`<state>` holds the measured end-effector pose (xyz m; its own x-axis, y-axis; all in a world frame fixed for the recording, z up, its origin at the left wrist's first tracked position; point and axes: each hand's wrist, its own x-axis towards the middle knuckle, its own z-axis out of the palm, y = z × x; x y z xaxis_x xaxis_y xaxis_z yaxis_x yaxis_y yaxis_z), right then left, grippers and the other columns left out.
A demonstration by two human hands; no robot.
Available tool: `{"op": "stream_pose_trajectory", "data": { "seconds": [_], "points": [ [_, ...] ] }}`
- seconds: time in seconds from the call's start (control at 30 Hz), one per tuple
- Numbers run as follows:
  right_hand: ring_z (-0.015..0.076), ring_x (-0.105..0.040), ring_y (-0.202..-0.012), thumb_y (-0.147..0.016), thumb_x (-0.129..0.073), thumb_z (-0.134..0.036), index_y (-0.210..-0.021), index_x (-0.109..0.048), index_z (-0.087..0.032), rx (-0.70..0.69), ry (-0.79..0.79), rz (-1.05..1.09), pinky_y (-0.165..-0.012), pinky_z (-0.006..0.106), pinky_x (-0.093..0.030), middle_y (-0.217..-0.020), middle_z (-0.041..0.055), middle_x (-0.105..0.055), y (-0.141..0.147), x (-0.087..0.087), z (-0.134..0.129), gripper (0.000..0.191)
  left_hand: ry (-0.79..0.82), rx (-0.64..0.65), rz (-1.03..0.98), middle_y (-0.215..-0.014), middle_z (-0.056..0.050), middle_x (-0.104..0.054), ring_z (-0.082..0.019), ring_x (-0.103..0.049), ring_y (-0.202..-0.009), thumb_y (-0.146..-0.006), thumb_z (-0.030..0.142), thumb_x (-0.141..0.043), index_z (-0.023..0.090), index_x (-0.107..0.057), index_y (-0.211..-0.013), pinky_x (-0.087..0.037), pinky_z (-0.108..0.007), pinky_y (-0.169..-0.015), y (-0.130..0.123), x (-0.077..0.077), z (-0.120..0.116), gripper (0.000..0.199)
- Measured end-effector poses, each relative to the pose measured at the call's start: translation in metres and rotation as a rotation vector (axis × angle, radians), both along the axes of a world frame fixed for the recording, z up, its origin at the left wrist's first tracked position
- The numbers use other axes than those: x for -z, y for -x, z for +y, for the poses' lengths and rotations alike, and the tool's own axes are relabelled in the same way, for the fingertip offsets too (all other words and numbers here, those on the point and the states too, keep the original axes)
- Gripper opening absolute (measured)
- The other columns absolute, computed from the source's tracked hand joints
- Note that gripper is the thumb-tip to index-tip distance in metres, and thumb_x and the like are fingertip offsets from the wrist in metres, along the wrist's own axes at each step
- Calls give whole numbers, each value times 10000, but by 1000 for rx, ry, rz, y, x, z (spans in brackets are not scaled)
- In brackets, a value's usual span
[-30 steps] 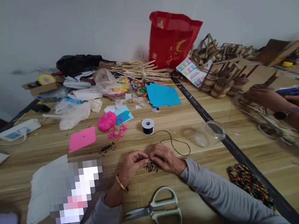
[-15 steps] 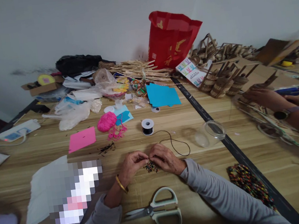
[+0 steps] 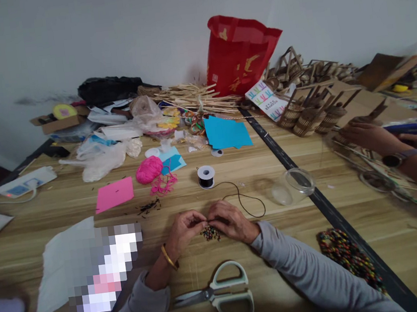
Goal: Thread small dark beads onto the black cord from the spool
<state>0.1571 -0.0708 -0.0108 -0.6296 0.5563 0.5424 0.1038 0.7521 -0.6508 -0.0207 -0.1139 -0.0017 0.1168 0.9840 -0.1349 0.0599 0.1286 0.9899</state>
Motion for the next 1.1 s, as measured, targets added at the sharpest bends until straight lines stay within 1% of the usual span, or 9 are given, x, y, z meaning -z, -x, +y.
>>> {"op": "stream_pose_trajectory", "data": {
  "seconds": [0.23,0.4,0.63,0.87,1.1],
  "points": [
    [174,-545,-858,-873,-519,-252,-840,-542,-174,5,-5,-13,-797,319,-436,-820,66,-606,0,-1,0,88,2,-9,-3,-599,6,-600,-103,-525,-568,-615,218,-697,118,-612,-675,-400,-207,-546,1,2,1,144],
    [180,-542,-881,-873,-515,-214,-867,-560,-175,-10,-26,-14,-810,332,-430,-839,66,-621,-1,0,0,59,3,-22,-24,-619,2,-615,-107,-541,-585,-612,222,-701,116,-623,-692,-417,-213,-567,1,5,1,153],
    [187,-532,-868,-893,-477,-217,-873,-572,-172,7,-42,-21,-785,347,-439,-847,78,-613,-1,-2,0,107,30,-6,-54,-634,-9,-641,-111,-561,-601,-614,201,-706,112,-644,-703,-425,-215,-583,0,4,1,141],
    [184,-528,-853,-894,-473,-227,-868,-578,-174,12,-36,-12,-767,340,-448,-843,80,-595,-1,-3,-1,120,31,-5,-53,-649,-15,-656,-120,-576,-612,-604,196,-716,112,-647,-711,-443,-229,-605,1,7,2,152],
    [179,-535,-852,-892,-483,-235,-869,-575,-173,-4,-21,1,-774,334,-454,-843,79,-596,0,-3,0,113,9,-11,-60,-669,-21,-653,-129,-582,-644,-588,218,-732,116,-628,-699,-458,-239,-633,0,3,2,183]
  ]
}}
